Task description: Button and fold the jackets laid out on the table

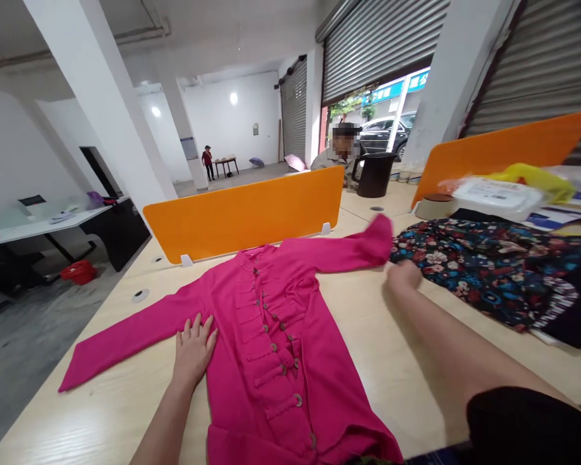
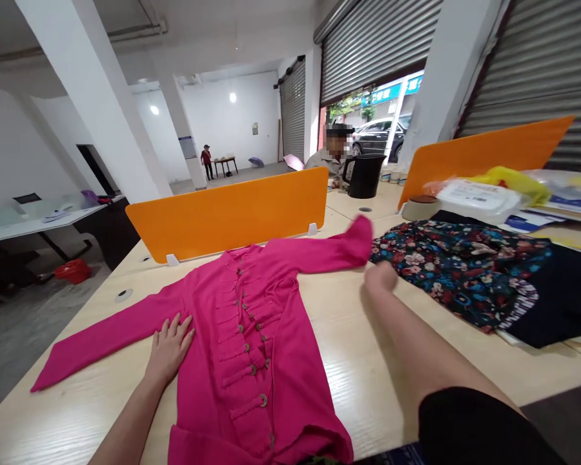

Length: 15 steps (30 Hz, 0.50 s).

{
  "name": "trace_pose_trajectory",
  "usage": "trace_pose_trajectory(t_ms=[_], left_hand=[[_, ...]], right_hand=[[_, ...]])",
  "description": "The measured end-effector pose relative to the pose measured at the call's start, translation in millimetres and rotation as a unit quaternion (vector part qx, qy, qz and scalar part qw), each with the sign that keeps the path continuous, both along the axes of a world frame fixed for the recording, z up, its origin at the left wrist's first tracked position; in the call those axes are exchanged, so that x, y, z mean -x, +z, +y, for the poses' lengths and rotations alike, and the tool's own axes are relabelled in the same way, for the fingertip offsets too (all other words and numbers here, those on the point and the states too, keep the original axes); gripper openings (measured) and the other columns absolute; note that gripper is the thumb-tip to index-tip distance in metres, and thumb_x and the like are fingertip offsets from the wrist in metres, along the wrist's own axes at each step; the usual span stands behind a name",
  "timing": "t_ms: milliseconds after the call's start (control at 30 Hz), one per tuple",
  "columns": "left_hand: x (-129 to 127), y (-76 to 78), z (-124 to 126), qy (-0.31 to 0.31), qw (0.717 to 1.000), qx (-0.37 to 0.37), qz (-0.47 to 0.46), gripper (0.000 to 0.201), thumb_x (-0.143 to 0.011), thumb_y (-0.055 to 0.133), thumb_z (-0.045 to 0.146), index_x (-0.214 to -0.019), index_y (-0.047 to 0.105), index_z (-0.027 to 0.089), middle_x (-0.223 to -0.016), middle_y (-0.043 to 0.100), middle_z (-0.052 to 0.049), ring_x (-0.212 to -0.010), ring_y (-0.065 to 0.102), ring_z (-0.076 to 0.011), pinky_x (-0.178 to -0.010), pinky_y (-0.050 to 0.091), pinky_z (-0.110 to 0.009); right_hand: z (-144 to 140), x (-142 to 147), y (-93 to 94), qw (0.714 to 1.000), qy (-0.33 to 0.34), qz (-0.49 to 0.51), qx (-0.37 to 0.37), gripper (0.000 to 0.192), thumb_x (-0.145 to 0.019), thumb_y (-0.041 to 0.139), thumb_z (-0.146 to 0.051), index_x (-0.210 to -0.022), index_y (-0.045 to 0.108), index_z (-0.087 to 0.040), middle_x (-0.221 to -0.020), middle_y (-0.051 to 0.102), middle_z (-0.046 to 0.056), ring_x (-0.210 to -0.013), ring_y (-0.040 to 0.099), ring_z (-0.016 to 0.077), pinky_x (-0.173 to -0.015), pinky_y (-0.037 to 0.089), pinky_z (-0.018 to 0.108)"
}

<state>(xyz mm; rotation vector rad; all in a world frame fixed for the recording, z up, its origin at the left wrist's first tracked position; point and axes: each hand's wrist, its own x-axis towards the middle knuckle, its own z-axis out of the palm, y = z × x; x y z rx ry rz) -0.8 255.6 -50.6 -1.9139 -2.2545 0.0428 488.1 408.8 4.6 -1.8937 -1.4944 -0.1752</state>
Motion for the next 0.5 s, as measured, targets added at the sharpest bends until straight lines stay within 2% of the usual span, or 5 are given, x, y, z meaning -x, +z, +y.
trace_pose_trajectory(t_ms=[67,167,267,367,500], left_hand=[[-2.4,-0.4,-0.5,0.002,1.0,0.006,0.0,0.051,-0.095,0.031,0.04,-0.145,0.035,0.028,-0.153,0.03,-0.008,-0.14,0.025,-0.0351,-0.109,0.024,-0.054],[-3.2,-0.2,-1.7,0.007,1.0,0.001,0.002,0.052,-0.095,0.028,0.039,-0.146,0.031,0.027,-0.154,0.029,-0.008,-0.139,0.026,-0.0343,-0.108,0.027,-0.054],[-5.7,7.9,3.2,0.017,0.999,-0.031,0.025,0.056,-0.094,0.03,0.043,-0.148,0.028,0.025,-0.154,0.027,-0.011,-0.138,0.028,-0.0352,-0.106,0.029,-0.057],[-17.7,24.3,23.4,-0.027,0.995,-0.073,0.055,0.056,-0.094,0.032,0.044,-0.146,0.033,0.023,-0.155,0.024,-0.012,-0.141,0.022,-0.0343,-0.108,0.025,-0.059],[-39.5,35.3,65.9,-0.085,0.994,-0.059,0.035,0.054,-0.095,0.027,0.042,-0.144,0.038,0.021,-0.155,0.025,-0.012,-0.142,0.02,-0.0312,-0.11,0.027,-0.054]], right_hand=[[-9.2,-27.8,-12.6,0.998,-0.067,0.021,0.0,0.051,-0.089,0.02,-0.013,-0.089,0.07,-0.004,-0.07,0.062,0.027,-0.06,0.055,0.0247,-0.058,0.035,0.04],[-12.9,-18.5,-31.6,0.997,-0.069,0.037,-0.005,0.045,-0.089,0.025,-0.015,-0.099,0.067,-0.003,-0.092,0.064,0.03,-0.082,0.059,0.0283,-0.069,0.041,0.04],[-3.3,33.5,-37.0,0.998,0.05,0.023,-0.012,0.033,-0.089,0.039,-0.022,-0.105,0.065,-0.01,-0.107,0.065,0.018,-0.101,0.057,0.0241,-0.086,0.042,0.034],[10.3,98.0,-29.2,0.965,0.258,-0.04,0.009,0.036,-0.092,0.041,-0.029,-0.118,0.06,-0.013,-0.123,0.061,0.015,-0.116,0.051,0.0237,-0.103,0.033,0.041],[26.9,163.9,-22.7,0.936,0.312,-0.118,0.112,0.045,-0.095,0.039,-0.041,-0.132,0.052,-0.017,-0.141,0.046,0.016,-0.132,0.037,0.0284,-0.11,0.015,0.057]])
